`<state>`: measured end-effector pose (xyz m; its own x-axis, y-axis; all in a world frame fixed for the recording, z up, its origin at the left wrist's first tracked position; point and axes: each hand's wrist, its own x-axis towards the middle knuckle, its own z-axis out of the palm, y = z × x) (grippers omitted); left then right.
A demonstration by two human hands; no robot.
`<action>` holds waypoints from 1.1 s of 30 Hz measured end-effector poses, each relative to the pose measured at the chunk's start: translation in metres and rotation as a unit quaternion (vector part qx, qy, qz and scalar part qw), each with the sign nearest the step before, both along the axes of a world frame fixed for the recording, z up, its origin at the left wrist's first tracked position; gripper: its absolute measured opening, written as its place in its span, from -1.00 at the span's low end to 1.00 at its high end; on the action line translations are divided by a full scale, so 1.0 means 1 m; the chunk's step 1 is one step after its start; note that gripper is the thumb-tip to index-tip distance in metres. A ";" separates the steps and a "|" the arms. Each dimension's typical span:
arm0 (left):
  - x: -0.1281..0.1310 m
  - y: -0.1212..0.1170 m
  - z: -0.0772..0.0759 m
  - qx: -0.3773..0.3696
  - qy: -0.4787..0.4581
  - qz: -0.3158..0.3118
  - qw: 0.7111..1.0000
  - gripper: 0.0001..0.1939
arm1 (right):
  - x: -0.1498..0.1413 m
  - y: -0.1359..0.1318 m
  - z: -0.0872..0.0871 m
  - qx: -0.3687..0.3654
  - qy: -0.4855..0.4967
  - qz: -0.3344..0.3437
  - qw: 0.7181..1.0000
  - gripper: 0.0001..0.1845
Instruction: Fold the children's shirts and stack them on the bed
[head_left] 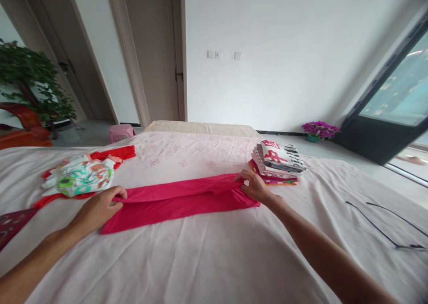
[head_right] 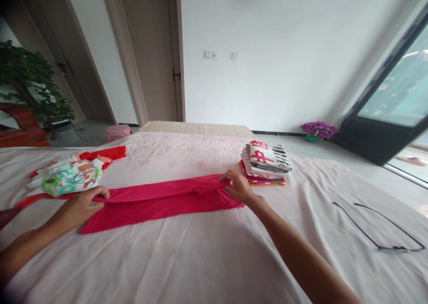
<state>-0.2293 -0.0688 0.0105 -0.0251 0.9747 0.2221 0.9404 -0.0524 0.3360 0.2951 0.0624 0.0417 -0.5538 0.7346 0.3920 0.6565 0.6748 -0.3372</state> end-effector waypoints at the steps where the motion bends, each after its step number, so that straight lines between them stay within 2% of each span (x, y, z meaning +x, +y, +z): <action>1: 0.000 -0.002 -0.001 -0.009 0.006 -0.012 1.000 -0.82 | 0.004 -0.004 0.001 -0.005 -0.002 0.009 1.000 -0.70; 6: -0.001 -0.009 0.002 -0.048 0.058 -0.053 0.996 -0.71 | 0.025 -0.020 -0.003 -0.047 -0.090 0.088 0.991 -0.63; 8: 0.004 -0.008 0.009 -0.064 0.078 -0.046 0.994 -0.65 | 0.030 -0.018 -0.004 -0.065 -0.066 0.058 0.994 -0.62; 10: 0.016 -0.003 0.019 -0.069 0.079 -0.030 0.994 -0.59 | 0.028 -0.013 -0.001 -0.071 -0.011 -0.008 0.997 -0.62; 13: 0.051 0.011 0.027 -0.047 0.037 -0.048 0.997 -0.56 | 0.009 -0.007 0.004 -0.037 0.044 -0.062 0.996 -0.60; 16: 0.093 0.028 0.016 0.006 -0.001 -0.110 0.994 -0.59 | -0.025 -0.010 -0.001 0.020 -0.003 -0.043 0.999 -0.58; 18: 0.113 0.037 -0.001 0.035 0.022 -0.144 0.989 -0.56 | -0.044 -0.013 -0.016 0.048 -0.070 -0.038 0.996 -0.48; 20: 0.122 0.041 -0.019 0.045 0.070 -0.168 0.982 -0.46 | -0.055 -0.015 -0.036 0.046 -0.137 -0.031 0.989 -0.40; 23: 0.116 0.041 -0.040 0.042 0.136 -0.179 0.973 -0.41 | -0.053 -0.010 -0.060 0.034 -0.188 -0.027 0.981 -0.36; 25: 0.106 0.039 -0.046 0.041 0.163 -0.168 0.971 -0.39 | -0.044 -0.005 -0.068 0.035 -0.194 -0.032 0.980 -0.36; 29: 0.084 0.031 -0.048 0.043 0.188 -0.134 0.972 -0.35 | -0.023 0.007 -0.067 0.023 -0.193 -0.057 0.979 -0.36; 33: 0.065 0.026 -0.051 0.049 0.205 -0.090 0.973 -0.35 | -0.006 0.014 -0.061 -0.032 -0.176 -0.072 0.981 -0.37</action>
<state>-0.1645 -0.0423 -0.0408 0.2536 0.9289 0.2700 0.9673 -0.2409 -0.0799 0.2894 0.0765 -0.0195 -0.5355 0.8319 0.1458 0.8267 0.5516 -0.1107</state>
